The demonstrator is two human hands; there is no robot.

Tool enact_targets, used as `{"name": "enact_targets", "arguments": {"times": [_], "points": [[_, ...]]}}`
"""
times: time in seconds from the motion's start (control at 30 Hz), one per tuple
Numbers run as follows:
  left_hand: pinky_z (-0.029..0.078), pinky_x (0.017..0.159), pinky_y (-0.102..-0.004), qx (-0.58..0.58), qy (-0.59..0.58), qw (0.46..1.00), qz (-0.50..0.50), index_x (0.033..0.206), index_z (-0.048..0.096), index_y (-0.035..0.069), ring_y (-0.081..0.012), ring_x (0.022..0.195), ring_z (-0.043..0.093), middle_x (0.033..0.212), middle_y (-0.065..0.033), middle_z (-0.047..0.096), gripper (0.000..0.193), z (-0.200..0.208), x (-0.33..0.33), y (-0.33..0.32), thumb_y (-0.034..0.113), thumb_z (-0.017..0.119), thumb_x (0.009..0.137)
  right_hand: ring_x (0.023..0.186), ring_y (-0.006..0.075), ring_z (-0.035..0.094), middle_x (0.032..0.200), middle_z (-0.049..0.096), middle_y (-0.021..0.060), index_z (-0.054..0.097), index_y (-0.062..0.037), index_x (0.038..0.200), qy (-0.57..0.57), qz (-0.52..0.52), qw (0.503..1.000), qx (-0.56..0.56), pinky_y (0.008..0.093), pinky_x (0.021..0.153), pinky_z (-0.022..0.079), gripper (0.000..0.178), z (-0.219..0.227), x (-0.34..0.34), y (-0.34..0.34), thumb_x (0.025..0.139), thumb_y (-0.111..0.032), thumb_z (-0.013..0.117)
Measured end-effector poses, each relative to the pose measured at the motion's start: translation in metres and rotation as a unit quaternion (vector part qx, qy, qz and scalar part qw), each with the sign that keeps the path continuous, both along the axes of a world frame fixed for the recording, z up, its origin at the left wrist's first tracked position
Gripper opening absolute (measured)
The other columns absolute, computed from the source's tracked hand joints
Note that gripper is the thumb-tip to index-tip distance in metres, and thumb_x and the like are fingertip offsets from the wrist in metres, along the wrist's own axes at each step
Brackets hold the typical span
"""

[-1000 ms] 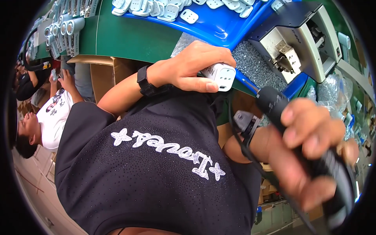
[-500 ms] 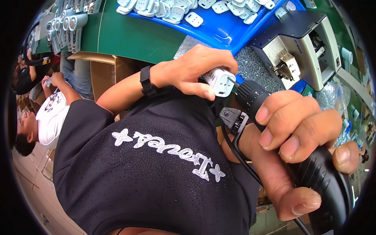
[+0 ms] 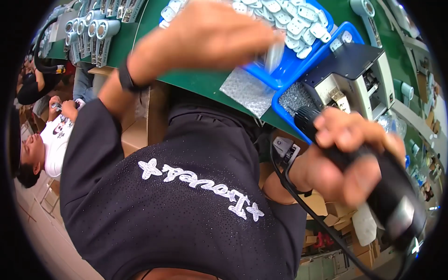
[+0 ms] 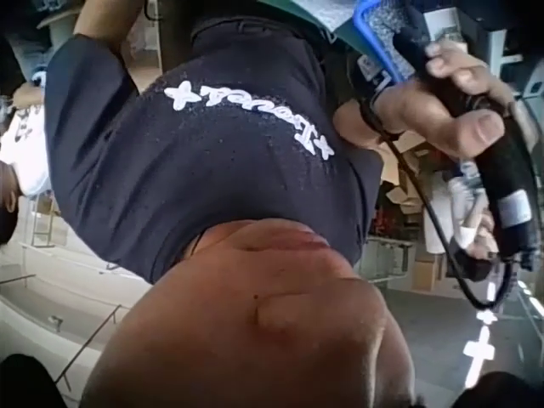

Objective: The person picks up a white plastic component from a blue tray and uses a power screwdriver to fasten a screw into it. They then set the assembled piece onto the green table surface and repeat the process.

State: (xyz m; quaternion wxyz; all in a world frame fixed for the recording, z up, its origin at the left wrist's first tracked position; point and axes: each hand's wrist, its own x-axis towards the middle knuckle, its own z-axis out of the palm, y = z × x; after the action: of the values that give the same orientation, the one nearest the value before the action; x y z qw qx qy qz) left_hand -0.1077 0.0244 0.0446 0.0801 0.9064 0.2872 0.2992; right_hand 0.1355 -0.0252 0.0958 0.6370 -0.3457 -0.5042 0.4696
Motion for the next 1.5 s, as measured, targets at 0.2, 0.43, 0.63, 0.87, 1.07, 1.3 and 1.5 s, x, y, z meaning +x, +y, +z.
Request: {"name": "enact_targets", "arguments": {"times": [0.2, 0.43, 0.63, 0.87, 1.07, 1.3, 1.5], "points": [[0.056, 0.065, -0.0421, 0.093, 0.236, 0.954, 0.157, 0.089, 0.071, 0.004, -0.0308, 0.074, 0.071, 0.078, -0.0135, 0.070, 0.017, -0.027, -0.057, 0.185, 0.018, 0.065, 0.082, 0.068, 0.0296, 0.066, 0.080, 0.067, 0.0151, 0.060, -0.0026, 0.112, -0.549, 0.066, 0.832, -0.051, 0.0388, 0.064, 0.053, 0.046, -0.046, -0.048, 0.033, 0.077, -0.021, 0.084], [0.048, 0.090, -0.0445, 0.141, 0.116, 0.958, 0.221, 0.106, 0.068, 0.009, -0.0301, 0.103, 0.064, 0.096, -0.0110, 0.068, 0.026, -0.066, -0.060, 0.178, 0.017, 0.066, 0.081, 0.092, 0.0425, 0.067, 0.096, 0.069, 0.0252, 0.057, -0.0001, 0.114, -0.672, 0.099, 0.733, -0.036, 0.0462, 0.078, 0.053, 0.052, -0.106, -0.075, 0.034, 0.073, -0.020, 0.083], [0.052, 0.074, -0.0430, 0.167, 0.008, 0.752, 0.638, 0.106, 0.069, 0.010, -0.0295, 0.089, 0.066, 0.097, -0.0085, 0.068, 0.037, -0.061, -0.126, 0.009, 0.025, 0.080, 0.074, 0.086, 0.0433, 0.067, 0.092, 0.069, 0.0241, 0.056, -0.0008, 0.115, -0.648, 0.118, 0.749, -0.068, 0.0451, 0.073, 0.053, 0.048, -0.091, -0.074, 0.036, 0.076, -0.017, 0.079], [0.049, 0.084, -0.0408, 0.126, 0.181, 0.731, 0.646, 0.111, 0.063, 0.011, -0.0249, 0.099, 0.062, 0.098, -0.0077, 0.065, 0.045, -0.086, -0.161, -0.073, 0.021, 0.081, 0.071, 0.067, 0.0237, 0.066, 0.074, 0.063, 0.0112, 0.055, -0.0025, 0.116, -0.546, 0.098, 0.825, -0.113, 0.0357, 0.060, 0.051, 0.045, -0.061, -0.043, 0.031, 0.080, -0.015, 0.079], [0.052, 0.077, -0.0338, 0.146, -0.201, 0.888, 0.385, 0.118, 0.054, 0.006, -0.0248, 0.087, 0.063, 0.096, -0.0091, 0.064, 0.063, -0.035, -0.107, -0.081, 0.023, 0.088, 0.067, 0.060, 0.0088, 0.053, 0.074, 0.057, 0.0014, 0.053, -0.0014, 0.118, -0.206, 0.170, 0.921, -0.285, 0.0234, 0.055, 0.043, 0.052, -0.021, -0.020, 0.001, 0.077, -0.013, 0.083], [0.050, 0.074, -0.0330, -0.261, -0.491, 0.828, 0.070, 0.123, 0.045, 0.000, -0.0254, 0.082, 0.061, 0.105, -0.0121, 0.060, 0.073, -0.037, 0.025, -0.098, 0.038, 0.086, 0.075, 0.060, 0.0093, 0.052, 0.078, 0.057, 0.0032, 0.051, 0.0001, 0.121, -0.055, 0.178, 0.924, -0.334, 0.0232, 0.055, 0.042, 0.055, -0.003, -0.005, -0.032, 0.077, -0.010, 0.082], [0.048, 0.078, -0.0400, -0.229, -0.309, 0.923, -0.011, 0.124, 0.046, 0.000, -0.0301, 0.084, 0.059, 0.101, -0.0123, 0.059, 0.072, -0.047, 0.064, -0.084, 0.053, 0.074, 0.084, 0.061, 0.0139, 0.057, 0.080, 0.060, 0.0069, 0.054, -0.0006, 0.116, -0.099, 0.073, 0.960, -0.253, 0.0251, 0.058, 0.047, 0.051, -0.033, -0.011, -0.048, 0.077, -0.015, 0.085]]}}
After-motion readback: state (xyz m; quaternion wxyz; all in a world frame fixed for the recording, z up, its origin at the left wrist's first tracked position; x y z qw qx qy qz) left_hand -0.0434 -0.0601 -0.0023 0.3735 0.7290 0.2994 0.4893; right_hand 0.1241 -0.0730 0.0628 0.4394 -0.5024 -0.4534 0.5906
